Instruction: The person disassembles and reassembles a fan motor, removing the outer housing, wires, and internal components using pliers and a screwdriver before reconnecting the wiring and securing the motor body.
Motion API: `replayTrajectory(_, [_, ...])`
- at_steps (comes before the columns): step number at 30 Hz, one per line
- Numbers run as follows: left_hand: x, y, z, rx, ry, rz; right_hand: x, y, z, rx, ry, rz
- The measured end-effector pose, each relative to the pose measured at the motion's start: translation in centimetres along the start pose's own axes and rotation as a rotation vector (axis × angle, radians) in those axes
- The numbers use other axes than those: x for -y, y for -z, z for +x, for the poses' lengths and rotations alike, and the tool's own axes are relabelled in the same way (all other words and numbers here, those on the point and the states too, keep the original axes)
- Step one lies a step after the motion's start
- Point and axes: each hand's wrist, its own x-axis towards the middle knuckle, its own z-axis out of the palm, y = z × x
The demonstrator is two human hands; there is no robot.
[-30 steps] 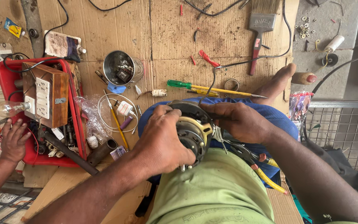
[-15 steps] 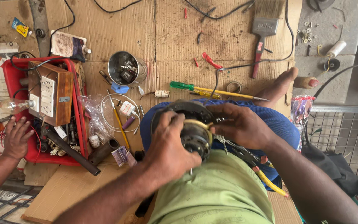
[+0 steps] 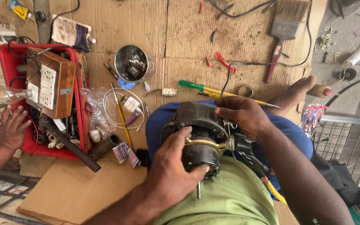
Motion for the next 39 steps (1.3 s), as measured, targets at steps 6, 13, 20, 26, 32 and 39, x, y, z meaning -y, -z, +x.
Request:
replayTrajectory(6, [1.1, 1.3, -0.1, -0.028, 0.065, -0.015, -1.5, 0.6, -0.2, 0.035, 0.102, 0.101])
replayTrajectory(13, [1.8, -1.0, -1.6, -0.114, 0.021, 0.019, -0.3, 0.7, -2.9, 0.162, 0.176, 0.134])
replayTrajectory(20, [1.4, -2.0, -2.3, -0.01, 0.104, 0.124, 1.4, 0.0, -4.4, 0.132, 0.086, -0.241])
replayTrajectory(26, [1.6, -2.5, -2.0, -0.078, 0.035, 0.146, 1.9, -0.3, -5.4, 0.108, 0.073, 0.256])
replayTrajectory(32, [1.2, -2.3, -1.8, -0.018, 0.165, 0.104, -0.1, 0.8, -4.3, 0.152, 0.187, 0.237])
replayTrajectory(39, [1.1, -2.5, -2.0, -0.047, 0.156, 0.103, 0.2, 0.2, -3.7, -0.011, 0.174, 0.021])
